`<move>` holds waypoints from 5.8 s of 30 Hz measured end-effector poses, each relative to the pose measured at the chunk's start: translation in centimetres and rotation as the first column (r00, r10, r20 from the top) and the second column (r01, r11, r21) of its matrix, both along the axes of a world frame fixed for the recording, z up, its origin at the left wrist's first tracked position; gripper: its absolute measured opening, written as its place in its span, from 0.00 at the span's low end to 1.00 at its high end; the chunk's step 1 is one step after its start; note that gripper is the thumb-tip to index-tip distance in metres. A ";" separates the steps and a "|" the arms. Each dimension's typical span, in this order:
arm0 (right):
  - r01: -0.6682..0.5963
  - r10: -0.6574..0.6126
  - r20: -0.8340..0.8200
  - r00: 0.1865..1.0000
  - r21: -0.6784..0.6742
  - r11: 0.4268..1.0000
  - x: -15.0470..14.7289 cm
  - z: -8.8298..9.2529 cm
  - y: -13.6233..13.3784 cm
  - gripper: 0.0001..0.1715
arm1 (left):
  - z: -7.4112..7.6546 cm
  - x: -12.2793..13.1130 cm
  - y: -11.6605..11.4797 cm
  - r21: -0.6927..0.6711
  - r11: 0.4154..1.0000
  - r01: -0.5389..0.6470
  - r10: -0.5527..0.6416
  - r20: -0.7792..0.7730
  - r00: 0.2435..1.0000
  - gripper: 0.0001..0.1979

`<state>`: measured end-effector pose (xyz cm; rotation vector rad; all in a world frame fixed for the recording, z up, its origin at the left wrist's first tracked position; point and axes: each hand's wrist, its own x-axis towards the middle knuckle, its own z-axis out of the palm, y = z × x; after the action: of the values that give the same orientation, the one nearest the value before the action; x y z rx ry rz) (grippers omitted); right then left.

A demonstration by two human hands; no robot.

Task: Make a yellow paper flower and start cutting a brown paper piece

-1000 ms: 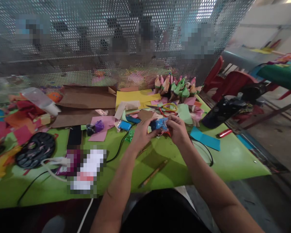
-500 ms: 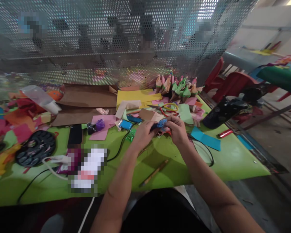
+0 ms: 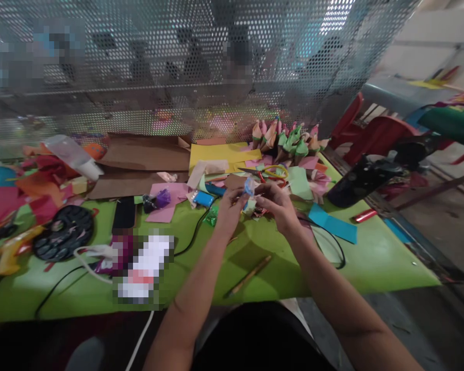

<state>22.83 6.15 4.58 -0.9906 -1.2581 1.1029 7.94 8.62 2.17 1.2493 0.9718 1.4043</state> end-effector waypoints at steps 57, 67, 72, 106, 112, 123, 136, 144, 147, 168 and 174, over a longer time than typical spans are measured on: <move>0.212 -0.286 0.281 0.916 0.265 0.941 -0.2 0.4 0.2 0.21 | 0.6 0.3 -0.8 0.191 0.975 0.110 0.064 -0.722 0.689 0.11; 0.252 -0.374 0.339 0.863 0.354 0.901 0.0 -0.1 0.4 0.09 | 1.4 -0.4 -1.1 0.196 0.964 0.179 -0.081 -0.425 0.902 0.18; 0.220 -0.388 0.402 0.829 0.404 0.888 -0.2 -0.3 0.1 0.04 | 1.2 -0.3 -0.9 0.225 0.968 0.109 -0.008 -0.410 0.912 0.14; 0.150 -0.255 0.288 0.923 0.342 0.928 0.7 0.8 0.1 0.11 | 0.0 -0.5 -0.6 0.277 0.947 0.162 -0.056 -0.356 0.933 0.10; 0.186 -0.314 0.322 0.893 0.371 0.910 0.7 0.6 0.0 0.11 | 0.4 -0.4 -0.6 0.254 0.948 0.193 -0.089 -0.371 0.924 0.10; 0.191 -0.274 0.261 0.926 0.302 0.934 0.4 0.5 0.0 0.11 | 0.7 -0.2 -1.1 0.082 0.976 0.203 -0.196 -0.086 0.977 0.16; -0.051 0.051 -0.038 0.998 -0.001 0.999 0.5 0.5 0.0 0.29 | -0.7 -0.1 -0.1 -0.048 0.967 0.251 -0.243 0.135 0.961 0.20; 0.098 -0.115 0.108 0.987 0.157 0.983 0.2 0.8 0.0 0.25 | -0.5 0.0 -0.3 -0.101 0.957 0.273 -0.268 0.054 0.962 0.24; 0.137 -0.168 0.146 0.975 0.200 0.970 0.1 0.8 -0.1 0.22 | -0.2 -0.1 -0.4 -0.081 0.950 0.303 -0.300 0.045 0.953 0.24; 0.206 -0.269 0.239 0.933 0.258 0.944 0.3 0.8 -0.3 0.17 | 0.4 0.3 -0.9 -0.104 0.956 0.274 -0.279 -0.038 0.959 0.27; 0.131 -0.147 0.176 0.973 0.100 0.986 0.7 0.5 0.3 0.28 | 0.1 -0.1 -0.4 0.005 0.986 0.168 -0.167 -0.116 0.979 0.20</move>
<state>23.54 6.41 5.04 -1.1149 -1.3504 0.8569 7.87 8.22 2.25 1.4025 0.9123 1.2214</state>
